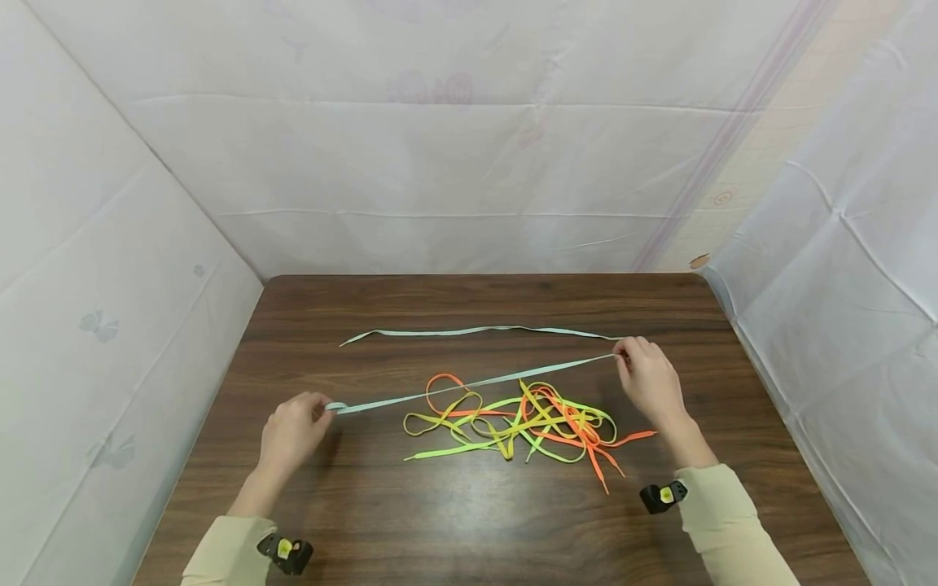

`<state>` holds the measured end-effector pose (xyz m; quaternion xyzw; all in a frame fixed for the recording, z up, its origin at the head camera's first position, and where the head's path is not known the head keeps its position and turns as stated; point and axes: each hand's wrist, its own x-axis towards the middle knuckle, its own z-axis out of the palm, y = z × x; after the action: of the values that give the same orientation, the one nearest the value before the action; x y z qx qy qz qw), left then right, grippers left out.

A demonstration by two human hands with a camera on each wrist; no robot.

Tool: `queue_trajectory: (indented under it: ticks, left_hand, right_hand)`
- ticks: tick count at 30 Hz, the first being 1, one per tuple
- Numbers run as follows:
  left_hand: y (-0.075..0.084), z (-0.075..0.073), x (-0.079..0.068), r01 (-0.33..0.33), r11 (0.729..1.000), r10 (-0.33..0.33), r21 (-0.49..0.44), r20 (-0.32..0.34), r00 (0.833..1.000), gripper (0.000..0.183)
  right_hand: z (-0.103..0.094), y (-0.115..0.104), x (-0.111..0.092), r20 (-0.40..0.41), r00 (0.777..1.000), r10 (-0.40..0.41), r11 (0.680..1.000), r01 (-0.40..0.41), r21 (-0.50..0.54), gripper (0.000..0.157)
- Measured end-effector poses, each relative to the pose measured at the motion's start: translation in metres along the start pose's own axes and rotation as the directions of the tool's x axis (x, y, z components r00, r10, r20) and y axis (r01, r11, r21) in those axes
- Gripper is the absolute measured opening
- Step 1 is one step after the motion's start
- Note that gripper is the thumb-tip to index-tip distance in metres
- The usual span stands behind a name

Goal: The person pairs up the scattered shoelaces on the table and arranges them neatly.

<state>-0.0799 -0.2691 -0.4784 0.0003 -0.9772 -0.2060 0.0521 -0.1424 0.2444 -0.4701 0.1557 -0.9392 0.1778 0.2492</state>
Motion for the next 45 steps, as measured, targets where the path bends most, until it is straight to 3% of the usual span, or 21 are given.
queue_trajectory:
  ticks: [15, 22, 30, 45]
  left_hand:
    - [-0.012, -0.004, 0.009, 0.005, 1.0, -0.005, -0.01, -0.016, 1.0, 0.009]
    - [-0.018, -0.005, 0.016, 0.001, 1.0, -0.001, 0.014, -0.033, 0.999, 0.01]
    - [-0.023, -0.001, 0.028, -0.008, 0.999, 0.008, 0.042, 0.003, 1.0, 0.011]
    - [-0.026, 0.001, 0.05, -0.03, 0.997, 0.031, 0.07, -0.014, 0.999, 0.012]
  right_hand:
    - [-0.003, 0.027, -0.012, 0.021, 0.999, 0.032, 0.999, -0.031, -0.025, 0.01]
    - [-0.005, 0.038, -0.015, 0.015, 0.999, 0.028, 0.999, -0.027, -0.042, 0.012]
    - [-0.005, 0.045, -0.016, 0.005, 1.0, 0.003, 0.998, -0.003, -0.055, 0.016]
    - [-0.004, 0.065, -0.021, 0.031, 0.999, 0.04, 0.996, -0.037, -0.078, 0.013]
